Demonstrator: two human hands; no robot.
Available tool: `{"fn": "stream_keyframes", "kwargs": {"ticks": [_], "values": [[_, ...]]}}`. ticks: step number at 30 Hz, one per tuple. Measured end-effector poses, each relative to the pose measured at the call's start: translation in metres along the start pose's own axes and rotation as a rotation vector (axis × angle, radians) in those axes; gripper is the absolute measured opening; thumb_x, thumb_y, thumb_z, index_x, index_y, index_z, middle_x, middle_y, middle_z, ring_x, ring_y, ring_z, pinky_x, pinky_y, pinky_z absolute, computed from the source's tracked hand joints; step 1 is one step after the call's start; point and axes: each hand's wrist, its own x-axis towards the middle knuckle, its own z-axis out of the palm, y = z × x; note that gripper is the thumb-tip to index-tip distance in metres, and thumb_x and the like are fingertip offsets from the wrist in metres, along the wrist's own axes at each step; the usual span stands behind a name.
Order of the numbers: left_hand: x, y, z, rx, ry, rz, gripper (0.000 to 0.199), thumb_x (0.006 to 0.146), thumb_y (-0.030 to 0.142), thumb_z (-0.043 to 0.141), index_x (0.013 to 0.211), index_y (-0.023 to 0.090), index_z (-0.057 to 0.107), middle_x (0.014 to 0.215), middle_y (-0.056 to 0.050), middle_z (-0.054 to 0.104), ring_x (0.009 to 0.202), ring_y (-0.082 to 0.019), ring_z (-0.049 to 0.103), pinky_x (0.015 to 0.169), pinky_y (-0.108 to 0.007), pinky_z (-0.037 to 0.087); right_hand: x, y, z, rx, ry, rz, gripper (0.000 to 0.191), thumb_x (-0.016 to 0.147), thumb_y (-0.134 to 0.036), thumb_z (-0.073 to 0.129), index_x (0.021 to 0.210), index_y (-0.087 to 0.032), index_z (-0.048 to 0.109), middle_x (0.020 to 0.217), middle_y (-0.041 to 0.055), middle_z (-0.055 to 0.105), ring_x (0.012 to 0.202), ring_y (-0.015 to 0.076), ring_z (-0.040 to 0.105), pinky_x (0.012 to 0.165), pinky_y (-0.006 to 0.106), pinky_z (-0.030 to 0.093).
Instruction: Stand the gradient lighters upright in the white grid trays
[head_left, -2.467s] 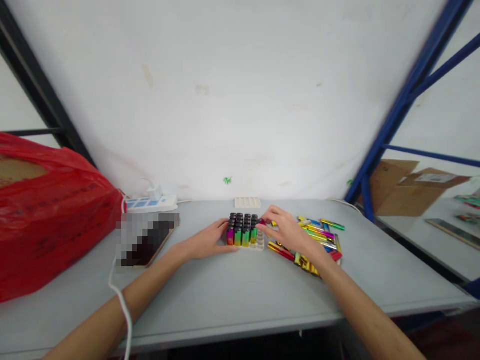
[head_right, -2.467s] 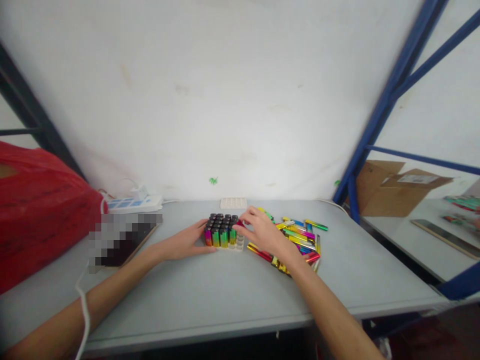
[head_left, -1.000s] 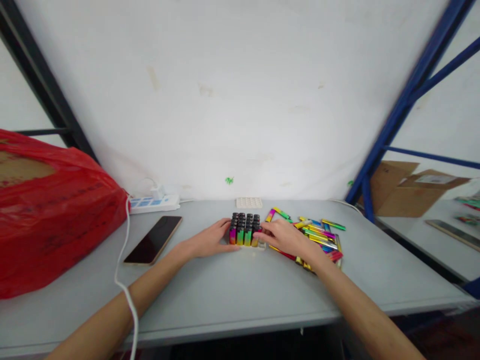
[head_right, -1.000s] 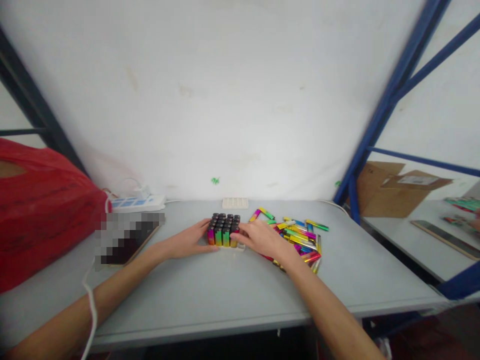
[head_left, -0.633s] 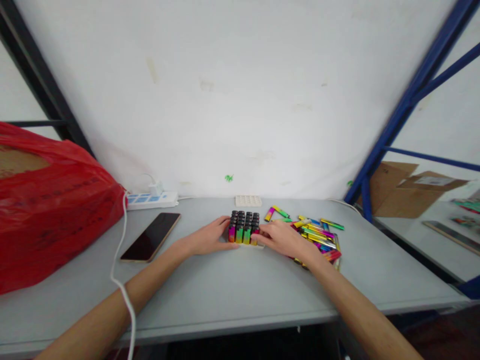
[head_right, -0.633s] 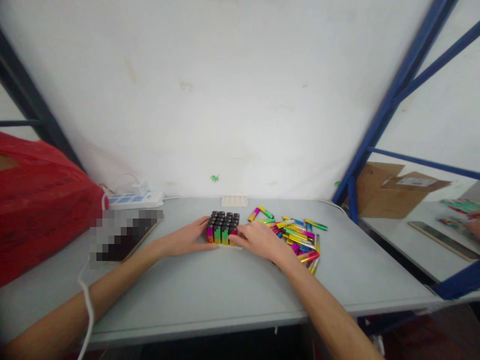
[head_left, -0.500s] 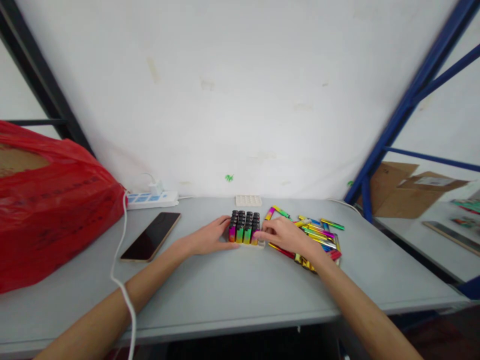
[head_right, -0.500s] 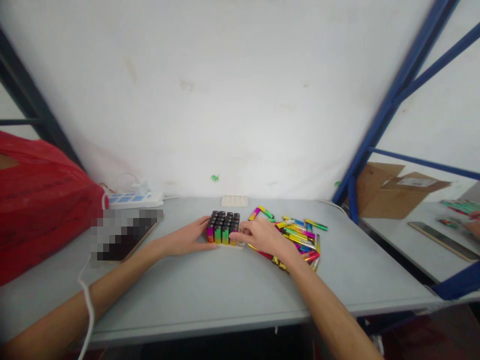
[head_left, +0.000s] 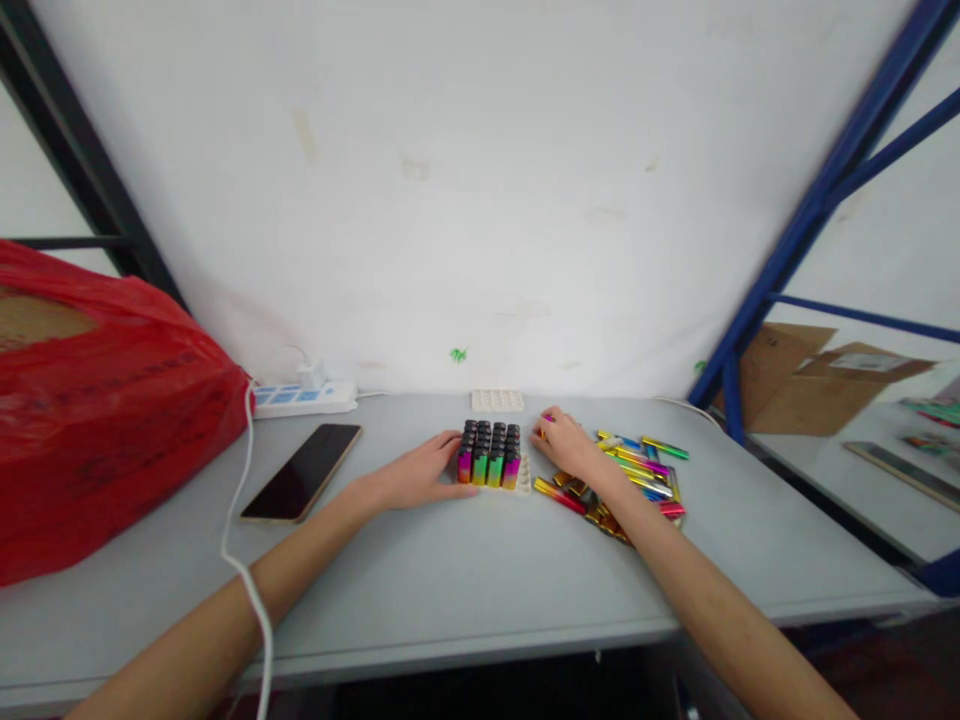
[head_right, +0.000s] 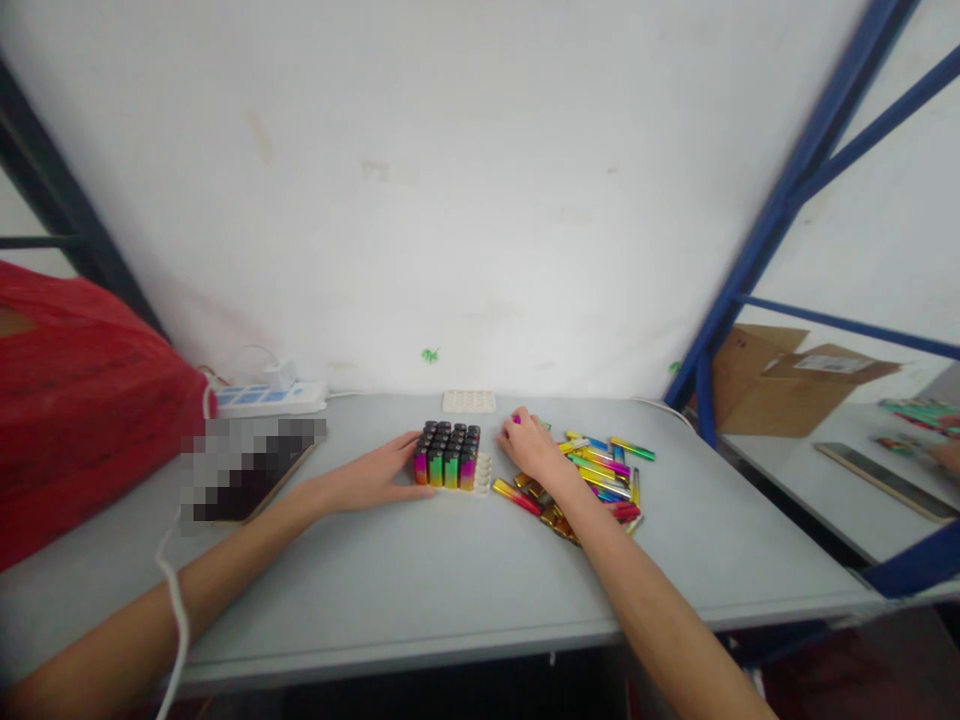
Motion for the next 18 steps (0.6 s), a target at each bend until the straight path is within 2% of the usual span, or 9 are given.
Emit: {"fn": "stream_keyframes", "kwargs": {"ticks": [4, 7, 9, 11, 13, 14, 16, 18], "values": [[-0.001, -0.001, -0.001, -0.002, 0.018, 0.032, 0.086, 0.092, 0.074, 0.065, 0.156, 0.019, 0.048, 0.165, -0.015, 0.049, 0.151, -0.036, 0.049, 0.128, -0.045, 0.038, 0.008, 0.008, 0.006, 0.118, 0.034, 0.024, 0.013, 0.098, -0.029, 0.071, 0.099, -0.016, 0.075, 0.123, 0.0153, 0.063, 0.108, 0.0253, 0.066, 0.101, 0.039, 0.052], [-0.001, -0.002, -0.001, 0.001, 0.024, 0.044, 0.086, 0.092, 0.073, 0.066, 0.156, 0.019, 0.048, 0.164, -0.014, 0.050, 0.151, -0.035, 0.049, 0.128, -0.043, 0.037, 0.010, 0.011, 0.010, 0.212, 0.118, 0.017, 0.004, 0.093, -0.015, 0.071, 0.094, -0.016, 0.074, 0.122, 0.0136, 0.063, 0.111, 0.0240, 0.067, 0.105, 0.039, 0.052], [-0.001, -0.002, -0.001, 0.003, 0.024, 0.041, 0.086, 0.092, 0.072, 0.066, 0.157, 0.020, 0.046, 0.164, -0.014, 0.049, 0.151, -0.035, 0.049, 0.129, -0.043, 0.035, 0.010, 0.010, 0.009, 0.294, 0.221, -0.013, 0.026, 0.087, -0.003, 0.065, 0.107, -0.017, 0.074, 0.131, 0.0134, 0.062, 0.118, 0.0232, 0.066, 0.110, 0.039, 0.050], [-0.001, -0.001, -0.001, -0.005, 0.016, 0.032, 0.084, 0.093, 0.071, 0.066, 0.157, 0.020, 0.046, 0.163, -0.014, 0.050, 0.150, -0.034, 0.050, 0.129, -0.043, 0.035, 0.008, 0.008, 0.004, 0.417, 0.304, -0.013, 0.050, 0.084, -0.001, 0.064, 0.129, -0.021, 0.069, 0.138, 0.0126, 0.061, 0.114, 0.0215, 0.069, 0.107, 0.039, 0.053], [-0.001, 0.000, -0.001, -0.022, 0.013, 0.031, 0.083, 0.093, 0.070, 0.066, 0.156, 0.020, 0.048, 0.161, -0.014, 0.052, 0.148, -0.034, 0.052, 0.128, -0.043, 0.037, 0.006, 0.004, -0.004, 0.572, 0.327, 0.031, 0.058, 0.083, -0.008, 0.069, 0.139, -0.023, 0.063, 0.129, 0.0103, 0.068, 0.103, 0.0210, 0.073, 0.099, 0.040, 0.058], [-0.002, 0.000, -0.001, -0.031, 0.016, 0.036, 0.082, 0.094, 0.070, 0.066, 0.156, 0.020, 0.049, 0.161, -0.014, 0.053, 0.147, -0.034, 0.053, 0.128, -0.043, 0.037, 0.005, 0.002, -0.008, 0.651, 0.318, 0.055, 0.054, 0.084, -0.015, 0.073, 0.137, -0.023, 0.064, 0.119, 0.0085, 0.072, 0.097, 0.0212, 0.073, 0.095, 0.040, 0.059], [-0.002, 0.000, -0.001, -0.039, 0.024, 0.043, 0.081, 0.094, 0.070, 0.066, 0.156, 0.021, 0.049, 0.160, -0.014, 0.054, 0.146, -0.035, 0.054, 0.127, -0.044, 0.038, 0.002, -0.004, -0.016, 0.817, 0.273, 0.074, 0.038, 0.086, -0.032, 0.076, 0.121, -0.020, 0.070, 0.099, 0.0048, 0.075, 0.087, 0.0214, 0.073, 0.088, 0.040, 0.061], [-0.002, 0.000, -0.001, -0.036, 0.019, 0.030, 0.081, 0.094, 0.069, 0.067, 0.155, 0.019, 0.050, 0.159, -0.015, 0.054, 0.145, -0.035, 0.054, 0.127, -0.046, 0.039, 0.000, -0.010, -0.022, 1.020, 0.228, 0.079, 0.036, 0.086, -0.049, 0.075, 0.108, -0.020, 0.070, 0.090, 0.0025, 0.072, 0.079, 0.0194, 0.069, 0.077, 0.037, 0.061]]}}
